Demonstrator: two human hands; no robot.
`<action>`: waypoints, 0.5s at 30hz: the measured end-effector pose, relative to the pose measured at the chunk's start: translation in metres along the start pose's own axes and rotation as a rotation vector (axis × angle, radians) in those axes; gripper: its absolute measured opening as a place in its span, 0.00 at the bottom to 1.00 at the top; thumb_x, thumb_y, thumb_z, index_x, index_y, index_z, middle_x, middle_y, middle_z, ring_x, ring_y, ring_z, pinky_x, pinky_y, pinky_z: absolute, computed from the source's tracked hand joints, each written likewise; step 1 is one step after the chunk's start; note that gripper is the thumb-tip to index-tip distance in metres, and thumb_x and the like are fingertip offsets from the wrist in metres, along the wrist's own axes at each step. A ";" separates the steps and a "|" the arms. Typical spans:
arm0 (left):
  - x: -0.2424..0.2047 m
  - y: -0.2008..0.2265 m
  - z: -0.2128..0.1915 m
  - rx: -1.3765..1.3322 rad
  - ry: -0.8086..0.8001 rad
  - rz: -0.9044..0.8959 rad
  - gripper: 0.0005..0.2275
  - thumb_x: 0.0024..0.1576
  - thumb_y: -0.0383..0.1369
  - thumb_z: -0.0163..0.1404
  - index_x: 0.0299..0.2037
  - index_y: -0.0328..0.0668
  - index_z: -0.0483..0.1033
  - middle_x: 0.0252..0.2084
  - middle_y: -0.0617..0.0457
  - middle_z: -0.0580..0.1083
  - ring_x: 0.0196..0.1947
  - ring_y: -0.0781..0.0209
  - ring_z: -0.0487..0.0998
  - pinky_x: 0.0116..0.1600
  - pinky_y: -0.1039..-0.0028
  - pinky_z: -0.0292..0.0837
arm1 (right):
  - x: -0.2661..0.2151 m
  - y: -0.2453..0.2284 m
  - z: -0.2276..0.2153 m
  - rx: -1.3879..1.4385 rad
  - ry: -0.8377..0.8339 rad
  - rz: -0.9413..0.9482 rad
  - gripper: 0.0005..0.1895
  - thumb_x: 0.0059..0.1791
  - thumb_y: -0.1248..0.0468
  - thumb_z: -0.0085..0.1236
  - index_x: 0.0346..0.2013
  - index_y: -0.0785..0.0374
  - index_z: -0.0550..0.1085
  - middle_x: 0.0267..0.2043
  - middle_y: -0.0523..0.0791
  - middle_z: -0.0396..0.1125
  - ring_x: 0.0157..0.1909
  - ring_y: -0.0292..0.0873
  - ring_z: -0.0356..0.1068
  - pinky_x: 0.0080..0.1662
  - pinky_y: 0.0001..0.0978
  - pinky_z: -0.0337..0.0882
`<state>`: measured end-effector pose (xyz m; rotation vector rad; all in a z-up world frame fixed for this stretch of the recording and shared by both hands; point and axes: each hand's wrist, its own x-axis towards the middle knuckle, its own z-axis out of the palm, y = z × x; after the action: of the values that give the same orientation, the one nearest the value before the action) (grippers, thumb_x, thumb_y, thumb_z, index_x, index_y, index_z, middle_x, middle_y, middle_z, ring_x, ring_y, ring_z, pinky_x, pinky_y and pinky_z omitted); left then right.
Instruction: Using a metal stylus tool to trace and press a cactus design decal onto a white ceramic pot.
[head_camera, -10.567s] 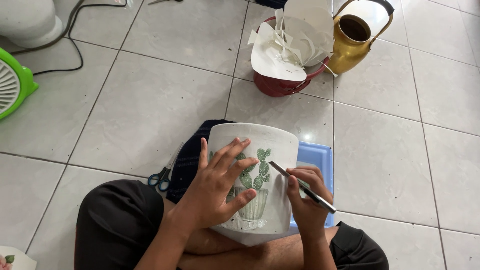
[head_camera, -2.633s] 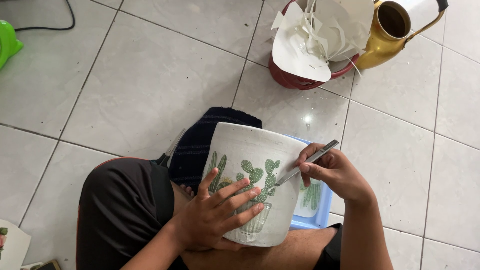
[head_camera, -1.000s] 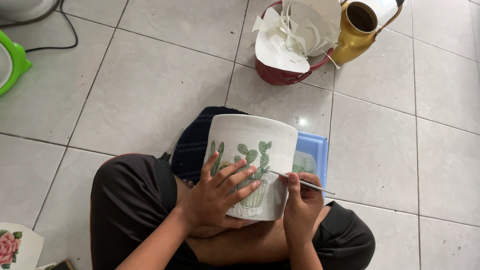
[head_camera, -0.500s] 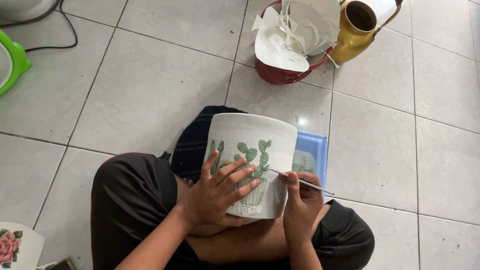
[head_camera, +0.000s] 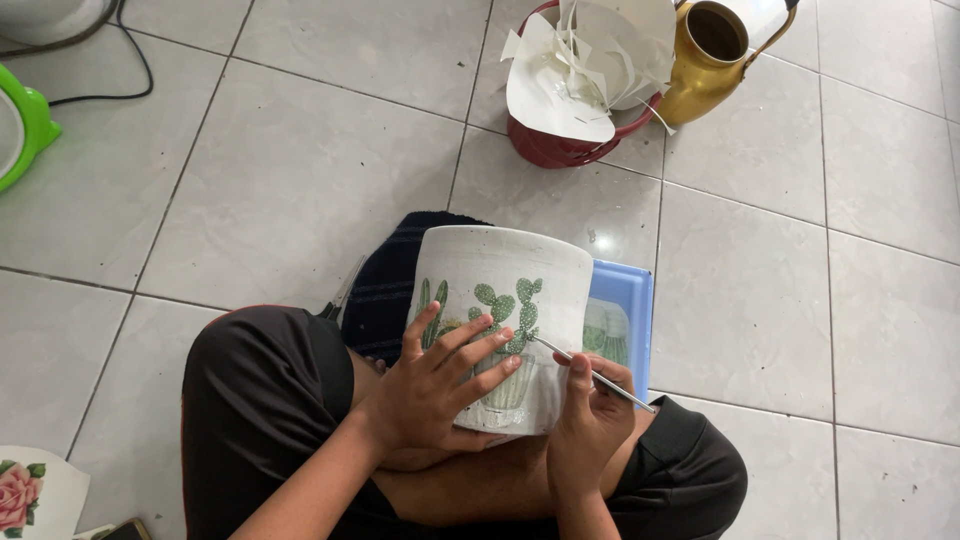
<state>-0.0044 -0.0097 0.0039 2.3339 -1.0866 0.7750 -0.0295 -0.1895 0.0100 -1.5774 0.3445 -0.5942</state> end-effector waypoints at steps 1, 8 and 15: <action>0.000 0.000 0.000 0.000 0.000 0.000 0.28 0.60 0.59 0.36 0.59 0.49 0.66 0.62 0.48 0.66 0.64 0.49 0.67 0.66 0.42 0.46 | -0.001 -0.003 0.001 0.000 0.000 0.000 0.06 0.50 0.62 0.56 0.32 0.60 0.69 0.32 0.44 0.70 0.37 0.42 0.75 0.47 0.31 0.74; -0.001 0.000 0.000 -0.013 -0.013 0.003 0.28 0.59 0.60 0.38 0.60 0.48 0.66 0.63 0.47 0.66 0.64 0.49 0.66 0.67 0.42 0.45 | -0.007 -0.005 0.002 -0.051 0.046 -0.034 0.05 0.50 0.63 0.56 0.33 0.62 0.71 0.35 0.47 0.72 0.36 0.42 0.76 0.48 0.30 0.76; -0.001 0.000 0.000 0.010 0.006 0.002 0.28 0.59 0.59 0.38 0.59 0.49 0.67 0.62 0.48 0.66 0.64 0.50 0.66 0.67 0.43 0.45 | -0.007 0.002 -0.001 -0.019 0.009 -0.103 0.06 0.49 0.64 0.56 0.33 0.64 0.71 0.38 0.50 0.72 0.37 0.49 0.77 0.47 0.32 0.77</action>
<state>-0.0049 -0.0085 0.0033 2.3378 -1.0849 0.7897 -0.0357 -0.1869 0.0071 -1.6182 0.2780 -0.6793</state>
